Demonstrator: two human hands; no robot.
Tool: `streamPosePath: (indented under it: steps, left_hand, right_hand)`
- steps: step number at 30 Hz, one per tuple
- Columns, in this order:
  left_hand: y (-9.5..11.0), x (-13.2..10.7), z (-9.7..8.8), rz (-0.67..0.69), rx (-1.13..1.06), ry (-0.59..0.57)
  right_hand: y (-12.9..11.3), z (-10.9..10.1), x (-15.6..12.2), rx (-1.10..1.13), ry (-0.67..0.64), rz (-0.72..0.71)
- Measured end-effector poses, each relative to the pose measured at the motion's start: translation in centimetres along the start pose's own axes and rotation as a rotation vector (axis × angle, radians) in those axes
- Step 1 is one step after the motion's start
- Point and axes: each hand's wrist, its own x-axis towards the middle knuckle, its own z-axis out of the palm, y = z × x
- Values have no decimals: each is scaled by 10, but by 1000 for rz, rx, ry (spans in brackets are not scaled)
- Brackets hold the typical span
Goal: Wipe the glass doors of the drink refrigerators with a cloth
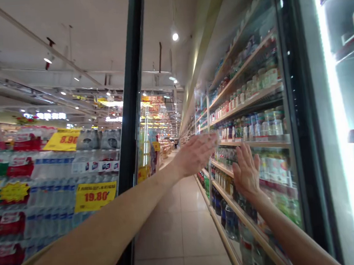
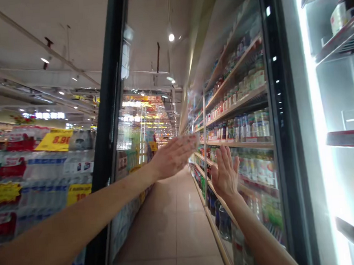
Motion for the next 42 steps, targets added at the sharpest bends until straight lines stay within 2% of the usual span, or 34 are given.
streamPosePath:
  steps: [1, 2, 3, 6, 7, 8, 11, 12, 13, 14, 17, 18, 19, 20, 22, 23, 24, 27, 28, 29, 32, 33, 34, 35, 38, 39, 40, 42]
  left_hand:
    - [4, 4, 0, 97, -15, -35]
    - [4, 10, 0, 117, -23, -48]
    - [1, 15, -1, 54, -21, -37]
    - [-9, 27, -3, -332, 7, 58]
    - [-7, 27, -2, -360, 5, 66]
    - [-3, 25, 1, -294, -7, 50]
    - [12, 14, 8, 153, -65, -69]
    - [11, 10, 8, 212, -73, -89]
    - [6, 6, 7, 186, -69, -89]
    - [-2, 2, 4, 76, -53, -66]
    - [-29, -13, -7, -418, 42, 108]
    - [-33, -20, -9, -498, 67, 153]
    - [-33, -28, -11, -496, 78, 169]
    - [-31, -37, -12, -395, 71, 146]
    - [-26, -53, -13, -87, 30, 34]
    - [-25, -59, -14, -19, 25, -4]
    - [-25, -64, -16, -63, 41, -5]
    - [-22, -77, -19, -486, 130, 111]
    - [-15, -83, -19, -533, 136, 130]
    - [-5, -90, -17, -500, 127, 128]
    - [32, -110, -9, 28, 29, -10]
    - [40, -114, -6, 168, 10, -35]
    - [45, -115, -4, 208, 3, -46]
    - [46, -113, -3, 172, 9, -39]
    - [40, -100, -4, -213, 59, 36]
    - [40, -96, -5, -260, 59, 41]
    - [42, -94, -5, -221, 41, 24]
    - [49, -93, -3, 48, -30, -43]
  right_hand:
    - [1, 0, 2, -1, 4, 16]
    - [1, 1, 3, -4, 5, 31]
    - [2, 1, 5, -10, 4, 43]
    - [3, 1, 6, -25, 7, 42]
    - [2, 1, 5, -28, 13, 39]
    - [2, 2, 5, -32, 22, 37]
    - [2, 3, 4, -38, 26, 35]
    - [1, 3, 4, -39, 25, 31]
    - [1, 4, 4, -41, 28, 28]
    - [1, 4, 4, -43, 30, 26]
    - [1, 3, 4, -51, 37, 31]
    - [1, 3, 4, -52, 38, 33]
    - [1, 3, 3, -52, 37, 33]
    - [1, 3, 3, -50, 33, 31]
    - [0, 2, 2, -47, 31, 27]
    - [0, 2, 2, -47, 29, 27]
    - [-1, 2, 2, -49, 26, 29]
    - [-2, 2, 1, -56, 37, 41]
    - [-2, 2, 1, -56, 40, 41]
    - [-2, 2, 1, -55, 42, 39]
    - [-1, 3, 0, -53, 50, 19]
    - [0, 4, 0, -54, 51, 16]
    - [0, 4, 0, -56, 55, 14]
    - [1, 4, 0, -57, 62, 13]
    - [1, 4, 0, -48, 73, 15]
    - [1, 4, 0, -42, 77, 15]
    - [1, 4, -1, -37, 77, 16]
    - [0, 3, -3, -30, 64, 18]
